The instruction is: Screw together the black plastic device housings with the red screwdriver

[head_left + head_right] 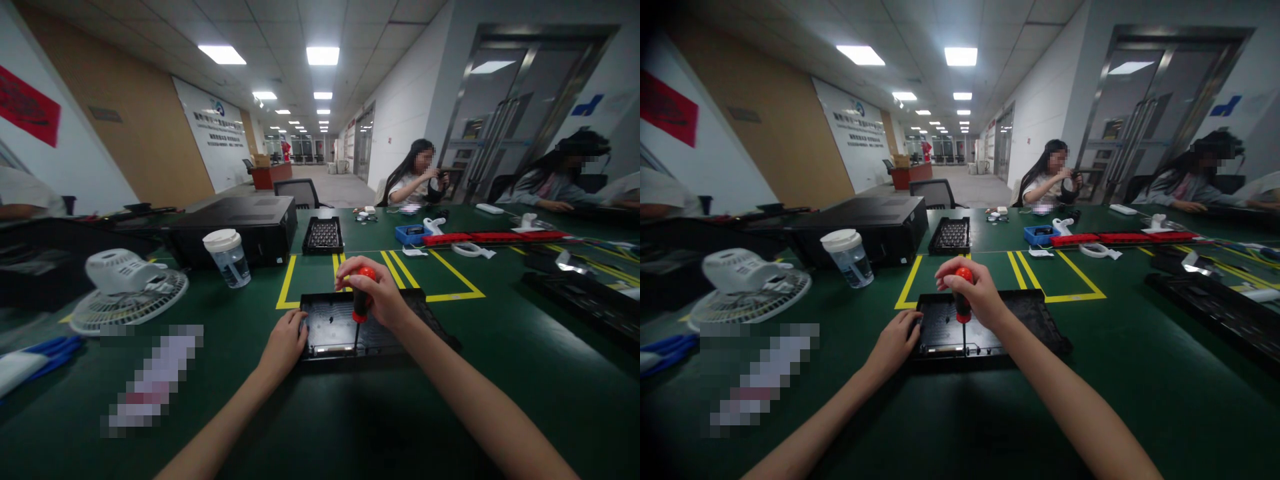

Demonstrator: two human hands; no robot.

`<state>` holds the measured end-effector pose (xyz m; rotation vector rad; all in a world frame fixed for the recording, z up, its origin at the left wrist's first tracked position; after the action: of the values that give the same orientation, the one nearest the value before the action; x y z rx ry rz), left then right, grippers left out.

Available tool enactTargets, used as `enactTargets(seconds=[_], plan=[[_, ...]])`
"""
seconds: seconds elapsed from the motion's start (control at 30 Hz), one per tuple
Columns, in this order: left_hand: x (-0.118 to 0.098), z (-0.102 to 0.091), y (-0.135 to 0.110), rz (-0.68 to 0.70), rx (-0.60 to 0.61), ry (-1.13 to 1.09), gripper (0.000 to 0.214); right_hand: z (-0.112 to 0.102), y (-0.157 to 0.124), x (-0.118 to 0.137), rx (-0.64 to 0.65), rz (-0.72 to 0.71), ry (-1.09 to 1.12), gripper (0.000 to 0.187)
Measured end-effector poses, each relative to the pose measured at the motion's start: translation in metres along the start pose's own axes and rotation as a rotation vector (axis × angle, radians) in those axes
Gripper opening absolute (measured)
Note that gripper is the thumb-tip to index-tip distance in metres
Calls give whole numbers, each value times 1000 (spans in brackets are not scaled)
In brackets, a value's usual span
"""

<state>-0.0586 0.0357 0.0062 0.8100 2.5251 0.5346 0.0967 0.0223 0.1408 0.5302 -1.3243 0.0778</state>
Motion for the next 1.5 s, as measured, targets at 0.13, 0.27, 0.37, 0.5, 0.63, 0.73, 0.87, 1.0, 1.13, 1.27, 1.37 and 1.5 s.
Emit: enactTargets(seconds=[0.13, 0.27, 0.37, 0.5, 0.63, 0.73, 0.87, 1.0, 1.13, 1.27, 1.37, 1.5], plan=[[-1, -1, 0, 2, -3, 0, 25, 11, 1, -6, 206, 80, 137, 11], [0, -1, 1, 9, -8, 2, 25, 13, -1, -10, 277, 98, 175, 12], [0, 1, 1, 13, -9, 5, 25, 11, 0, -13, 263, 111, 184, 18], [1, 2, 0, 8, 1, 6, 25, 12, -1, -14, 270, 115, 215, 19], [0, 1, 1, 7, 9, 5, 25, 16, -2, -11, 314, 115, 263, 25], [1, 2, 1, -2, 17, 10, 25, 17, -2, -10, 324, 137, 289, 29], [0, 2, 1, 6, 16, 13, 25, 16, -2, -9, 316, 144, 297, 28], [0, 2, 0, 7, 12, 14, 25, 14, -1, -9, 290, 134, 292, 26], [-1, 1, 0, 9, 13, 9, 25, 12, -1, -10, 272, 137, 281, 25], [-1, 2, 1, 7, 14, 13, 25, 12, -1, -10, 277, 130, 277, 24], [-1, 1, 1, 11, 8, 13, 25, 13, -1, -11, 279, 139, 267, 23], [-1, 1, 1, 15, 2, 10, 25, 13, -1, -11, 273, 147, 253, 22]])
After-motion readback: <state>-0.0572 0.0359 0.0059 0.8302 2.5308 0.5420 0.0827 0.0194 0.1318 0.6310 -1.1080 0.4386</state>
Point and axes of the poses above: each hand's wrist, its own y-axis towards the middle knuckle, its own z-axis out of the palm, x = y × z, the point moved 9 cm from there along y, towards the middle knuckle, and after that the axes turned 15 degrees about z, right-handed, at the moved point
